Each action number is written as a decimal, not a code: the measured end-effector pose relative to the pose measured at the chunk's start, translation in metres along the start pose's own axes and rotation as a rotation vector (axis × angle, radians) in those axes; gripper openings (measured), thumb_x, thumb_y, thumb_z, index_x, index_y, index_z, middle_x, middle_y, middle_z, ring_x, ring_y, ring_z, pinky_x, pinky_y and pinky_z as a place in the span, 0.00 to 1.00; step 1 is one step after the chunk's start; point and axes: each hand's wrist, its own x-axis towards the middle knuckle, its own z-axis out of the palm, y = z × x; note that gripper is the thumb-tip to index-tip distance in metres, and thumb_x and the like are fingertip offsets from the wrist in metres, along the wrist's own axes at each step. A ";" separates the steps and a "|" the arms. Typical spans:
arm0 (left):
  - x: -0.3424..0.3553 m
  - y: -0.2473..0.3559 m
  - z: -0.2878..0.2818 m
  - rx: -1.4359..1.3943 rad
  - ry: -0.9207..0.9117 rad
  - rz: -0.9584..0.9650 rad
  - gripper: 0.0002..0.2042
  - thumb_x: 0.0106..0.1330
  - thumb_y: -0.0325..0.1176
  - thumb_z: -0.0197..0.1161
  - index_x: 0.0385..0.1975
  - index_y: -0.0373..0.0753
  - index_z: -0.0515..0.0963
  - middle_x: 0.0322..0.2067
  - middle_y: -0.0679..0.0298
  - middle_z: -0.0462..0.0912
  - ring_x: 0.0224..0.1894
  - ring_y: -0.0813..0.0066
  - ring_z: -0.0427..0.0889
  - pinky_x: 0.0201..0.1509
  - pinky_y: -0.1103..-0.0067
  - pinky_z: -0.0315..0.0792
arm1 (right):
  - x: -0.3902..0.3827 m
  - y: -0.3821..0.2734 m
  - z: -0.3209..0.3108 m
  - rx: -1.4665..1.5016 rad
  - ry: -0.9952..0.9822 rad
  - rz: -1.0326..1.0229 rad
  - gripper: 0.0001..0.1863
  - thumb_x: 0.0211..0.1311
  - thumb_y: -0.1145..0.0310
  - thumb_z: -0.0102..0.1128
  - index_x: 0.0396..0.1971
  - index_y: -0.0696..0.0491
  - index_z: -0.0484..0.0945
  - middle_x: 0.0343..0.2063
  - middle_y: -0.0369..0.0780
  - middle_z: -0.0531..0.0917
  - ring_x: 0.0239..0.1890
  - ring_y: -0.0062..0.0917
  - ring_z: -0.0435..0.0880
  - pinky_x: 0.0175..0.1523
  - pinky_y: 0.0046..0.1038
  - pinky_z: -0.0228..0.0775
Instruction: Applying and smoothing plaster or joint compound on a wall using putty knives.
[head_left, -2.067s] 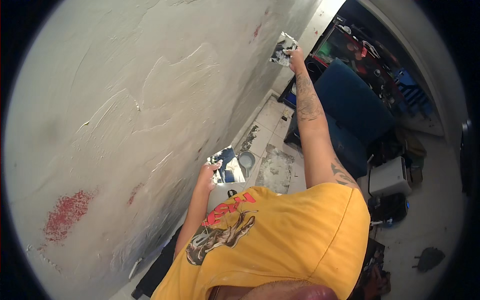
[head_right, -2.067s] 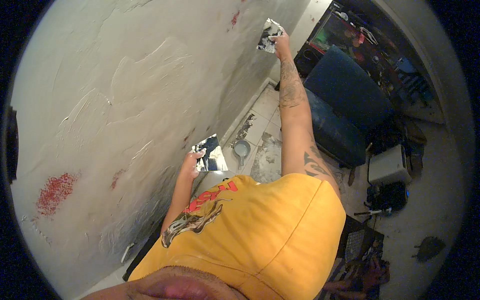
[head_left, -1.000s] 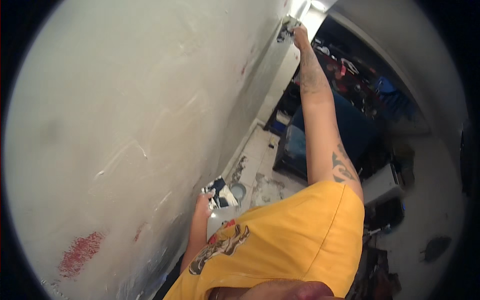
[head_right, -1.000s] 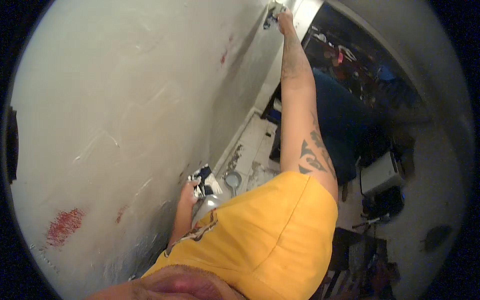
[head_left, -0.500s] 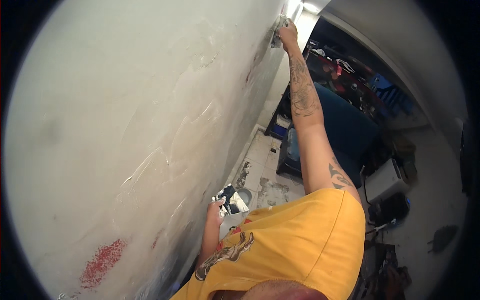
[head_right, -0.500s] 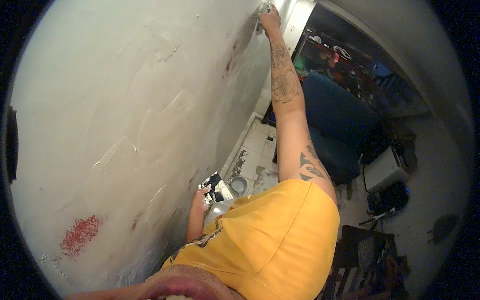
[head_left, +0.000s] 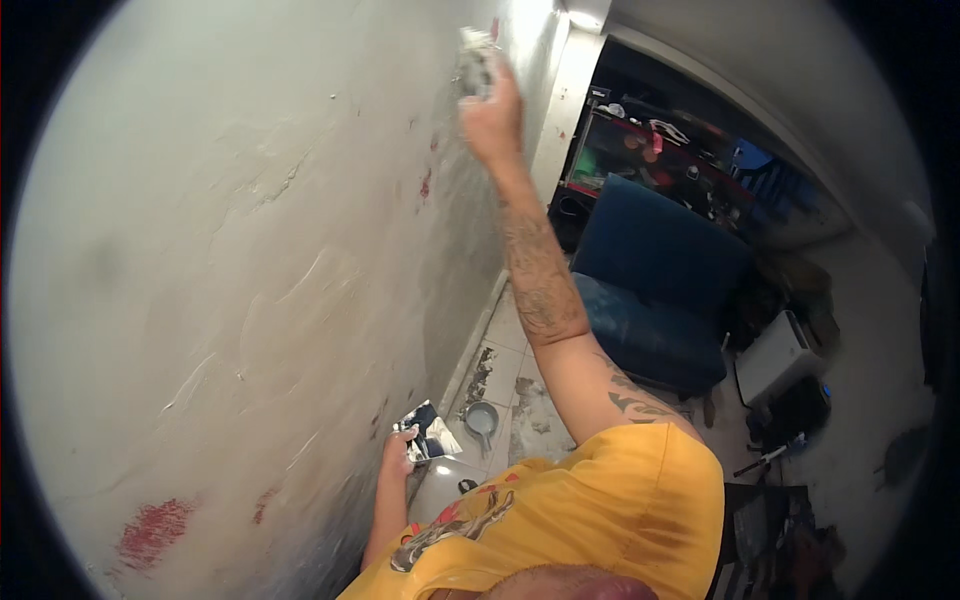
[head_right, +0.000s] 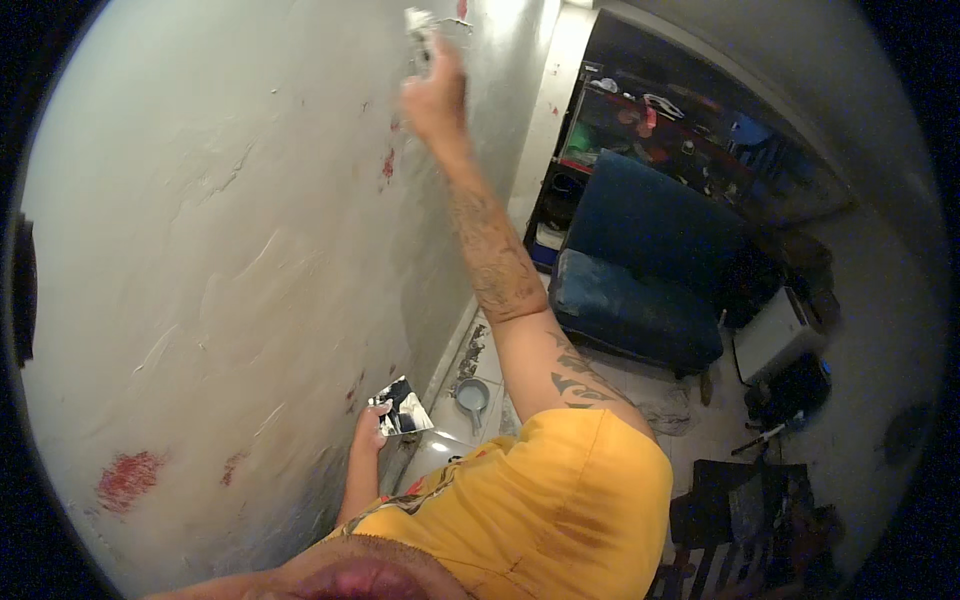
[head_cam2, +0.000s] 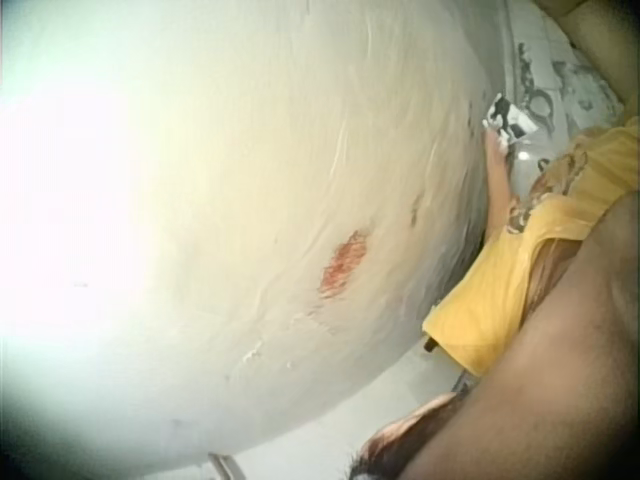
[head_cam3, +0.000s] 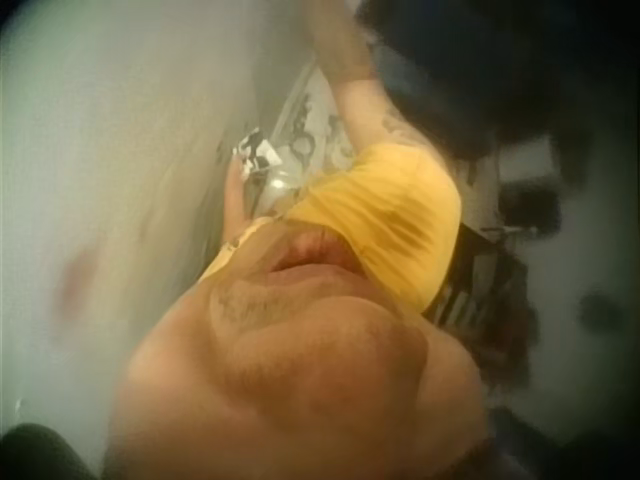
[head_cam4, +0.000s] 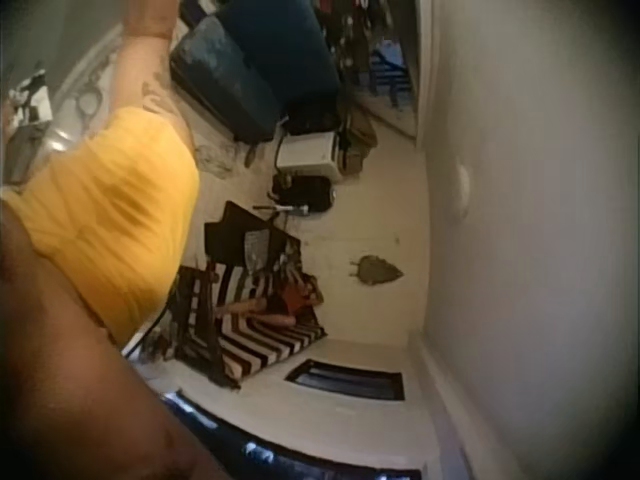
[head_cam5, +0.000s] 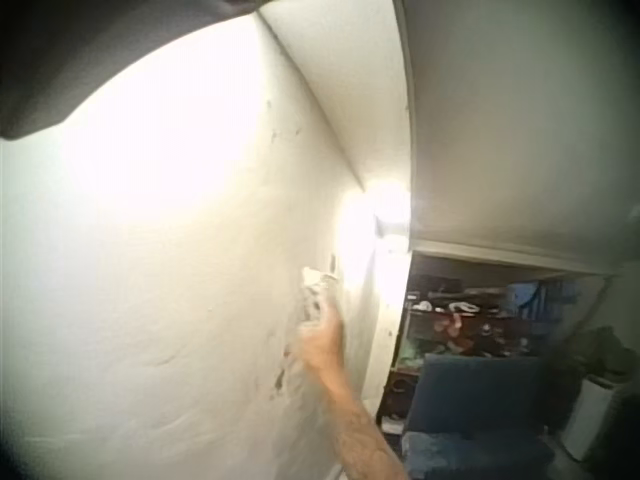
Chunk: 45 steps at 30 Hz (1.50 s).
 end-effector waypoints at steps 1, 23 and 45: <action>-0.003 0.001 -0.003 0.004 0.006 -0.004 0.07 0.47 0.23 0.50 0.28 0.33 0.70 0.24 0.59 0.75 0.25 0.68 0.75 0.32 0.73 0.71 | 0.000 0.014 -0.010 0.048 0.062 -0.030 0.25 0.34 0.81 0.42 0.42 0.60 0.62 0.37 0.48 0.69 0.42 0.36 0.67 0.46 0.31 0.60; -0.003 0.001 0.003 -0.012 0.048 -0.033 0.06 0.49 0.21 0.50 0.27 0.32 0.71 0.23 0.61 0.75 0.23 0.71 0.75 0.28 0.79 0.70 | 0.068 0.186 0.031 -0.112 -0.238 0.550 0.16 0.36 0.74 0.41 0.30 0.61 0.70 0.30 0.51 0.74 0.37 0.42 0.72 0.41 0.30 0.62; 0.014 -0.009 -0.014 0.032 0.034 0.010 0.06 0.48 0.23 0.50 0.27 0.33 0.71 0.24 0.60 0.75 0.24 0.68 0.75 0.31 0.73 0.71 | -0.021 -0.023 -0.004 0.013 -0.119 0.049 0.27 0.35 0.77 0.43 0.44 0.61 0.60 0.37 0.48 0.70 0.44 0.36 0.67 0.50 0.29 0.56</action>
